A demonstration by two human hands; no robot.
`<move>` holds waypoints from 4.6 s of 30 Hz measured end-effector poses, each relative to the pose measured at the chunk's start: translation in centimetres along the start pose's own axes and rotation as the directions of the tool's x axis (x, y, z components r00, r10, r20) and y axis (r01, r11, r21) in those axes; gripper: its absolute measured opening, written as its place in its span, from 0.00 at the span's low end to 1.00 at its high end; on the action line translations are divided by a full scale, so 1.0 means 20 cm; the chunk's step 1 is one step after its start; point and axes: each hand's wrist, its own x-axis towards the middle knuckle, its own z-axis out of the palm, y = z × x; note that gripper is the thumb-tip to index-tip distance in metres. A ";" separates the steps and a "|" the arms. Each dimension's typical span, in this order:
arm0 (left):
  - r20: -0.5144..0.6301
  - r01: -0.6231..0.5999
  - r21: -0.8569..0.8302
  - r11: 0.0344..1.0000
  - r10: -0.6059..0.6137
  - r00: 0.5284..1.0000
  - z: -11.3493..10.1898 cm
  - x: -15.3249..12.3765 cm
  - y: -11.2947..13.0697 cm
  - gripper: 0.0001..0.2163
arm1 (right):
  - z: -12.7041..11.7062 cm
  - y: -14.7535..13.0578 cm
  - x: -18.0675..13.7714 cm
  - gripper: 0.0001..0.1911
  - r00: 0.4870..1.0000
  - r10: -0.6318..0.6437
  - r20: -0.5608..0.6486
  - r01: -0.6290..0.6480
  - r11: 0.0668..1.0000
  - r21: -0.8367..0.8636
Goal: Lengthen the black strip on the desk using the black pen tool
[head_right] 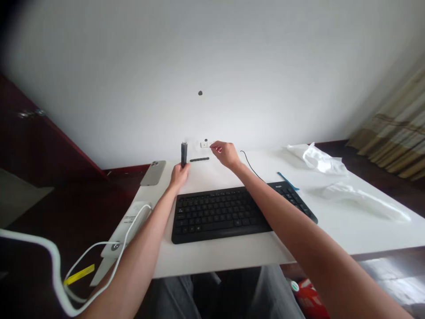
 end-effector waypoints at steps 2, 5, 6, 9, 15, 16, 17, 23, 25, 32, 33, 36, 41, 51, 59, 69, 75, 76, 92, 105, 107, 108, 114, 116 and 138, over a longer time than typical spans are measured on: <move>-0.027 0.008 0.004 1.000 -0.007 1.000 0.00 0.00 0.01 0.17 | -0.10 -0.05 -0.08 0.11 0.999 -0.033 0.012 0.033 0.999 -0.006; -0.063 -0.009 0.028 1.000 0.011 0.998 0.00 -0.02 0.05 0.16 | -0.20 -0.10 -0.24 0.11 0.998 -0.030 0.052 0.032 0.999 -0.035; -0.067 -0.023 0.049 0.999 0.027 0.997 -0.01 -0.03 0.07 0.16 | -0.22 -0.10 -0.29 0.11 0.998 -0.013 0.058 0.015 0.999 -0.031; -0.043 -0.126 0.189 0.974 0.136 0.990 -0.04 -0.06 0.14 0.14 | -0.25 -0.11 -0.39 0.15 0.998 0.046 0.054 -0.046 0.999 0.000; 0.082 -0.323 0.404 0.856 0.318 0.944 -0.06 -0.17 0.31 0.11 | -0.30 -0.19 -0.42 0.31 0.979 0.008 0.203 -0.030 0.994 0.107; 0.118 -0.354 0.416 0.838 0.336 0.935 -0.05 -0.19 0.33 0.10 | -0.30 -0.21 -0.42 0.33 0.969 -0.014 0.246 -0.021 0.990 0.138; 0.164 -0.383 0.430 0.818 0.346 0.924 -0.03 -0.22 0.36 0.10 | -0.30 -0.23 -0.43 0.34 0.959 -0.032 0.281 -0.016 0.986 0.167; 0.372 -0.519 0.309 0.797 0.401 0.837 0.06 -0.32 0.43 0.13 | -0.23 -0.28 -0.47 0.20 0.971 -0.003 0.240 -0.079 0.941 0.328; 0.424 -0.509 0.162 0.846 0.406 0.810 0.05 -0.31 0.42 0.14 | -0.22 -0.27 -0.47 0.17 0.976 0.016 0.218 -0.097 0.926 0.366; 0.469 -0.379 0.094 0.921 0.295 0.833 -0.01 -0.24 0.34 0.24 | -0.25 -0.21 -0.44 0.11 0.984 0.147 0.104 -0.177 0.887 0.427; 0.470 -0.367 0.106 0.924 0.278 0.838 -0.01 -0.23 0.34 0.25 | -0.25 -0.20 -0.44 0.12 0.982 0.160 0.096 -0.186 0.886 0.425; 0.481 -0.339 0.129 0.932 0.240 0.843 -0.01 -0.24 0.34 0.29 | -0.24 -0.20 -0.44 0.14 0.985 0.161 0.070 -0.175 0.900 0.398; 0.468 -0.309 0.075 0.948 0.240 0.850 -0.02 -0.24 0.35 0.33 | -0.24 -0.21 -0.45 0.14 0.986 0.160 0.056 -0.169 0.910 0.379; 0.595 -0.316 0.058 0.947 0.222 0.772 -0.06 -0.25 0.38 0.37 | -0.22 -0.23 -0.45 0.13 0.979 0.139 0.152 -0.199 0.832 0.518; 0.682 -0.279 0.044 0.959 0.175 0.710 -0.06 -0.24 0.38 0.38 | -0.25 -0.29 -0.47 0.16 0.971 0.050 0.232 -0.158 0.865 0.477; 0.761 -0.229 -0.008 0.973 0.155 0.630 -0.05 -0.22 0.33 0.36 | -0.26 -0.31 -0.47 0.20 0.936 0.110 0.335 -0.235 0.902 0.361; 0.784 -0.175 -0.070 0.982 0.163 0.599 -0.04 -0.21 0.32 0.32 | -0.24 -0.29 -0.48 0.21 0.922 0.128 0.365 -0.275 0.881 0.386; 0.787 -0.165 -0.077 0.983 0.162 0.595 -0.04 -0.21 0.32 0.32 | -0.23 -0.28 -0.48 0.21 0.923 0.126 0.364 -0.274 0.878 0.392; 0.801 -0.200 -0.084 0.976 0.186 0.570 -0.04 -0.20 0.31 0.26 | -0.25 -0.31 -0.48 0.16 0.909 0.025 0.417 -0.144 0.956 0.256; 0.803 -0.159 -0.088 0.983 0.165 0.573 -0.03 -0.20 0.31 0.20 | -0.24 -0.28 -0.49 0.15 0.773 0.080 0.629 -0.382 0.850 0.361; 0.799 -0.176 -0.089 0.980 0.176 0.575 -0.03 -0.20 0.31 0.19 | -0.24 -0.28 -0.48 0.14 0.747 0.071 0.661 -0.427 0.813 0.396; 0.798 -0.189 -0.093 0.978 0.187 0.574 -0.03 -0.20 0.31 0.18 | -0.24 -0.28 -0.48 0.13 0.734 0.079 0.675 -0.455 0.795 0.402; 0.788 -0.251 -0.064 0.966 0.203 0.581 -0.03 -0.20 0.31 0.14 | -0.22 -0.27 -0.48 0.14 0.684 0.214 0.697 -0.623 0.668 0.406; 0.794 -0.274 -0.048 0.961 0.203 0.573 -0.03 -0.21 0.31 0.13 | -0.21 -0.27 -0.48 0.14 0.680 0.250 0.689 -0.646 0.649 0.402; 0.828 -0.262 -0.219 0.940 0.321 0.460 0.01 -0.21 0.28 0.10 | -0.21 -0.25 -0.49 0.13 0.774 0.078 0.628 -0.391 0.840 0.377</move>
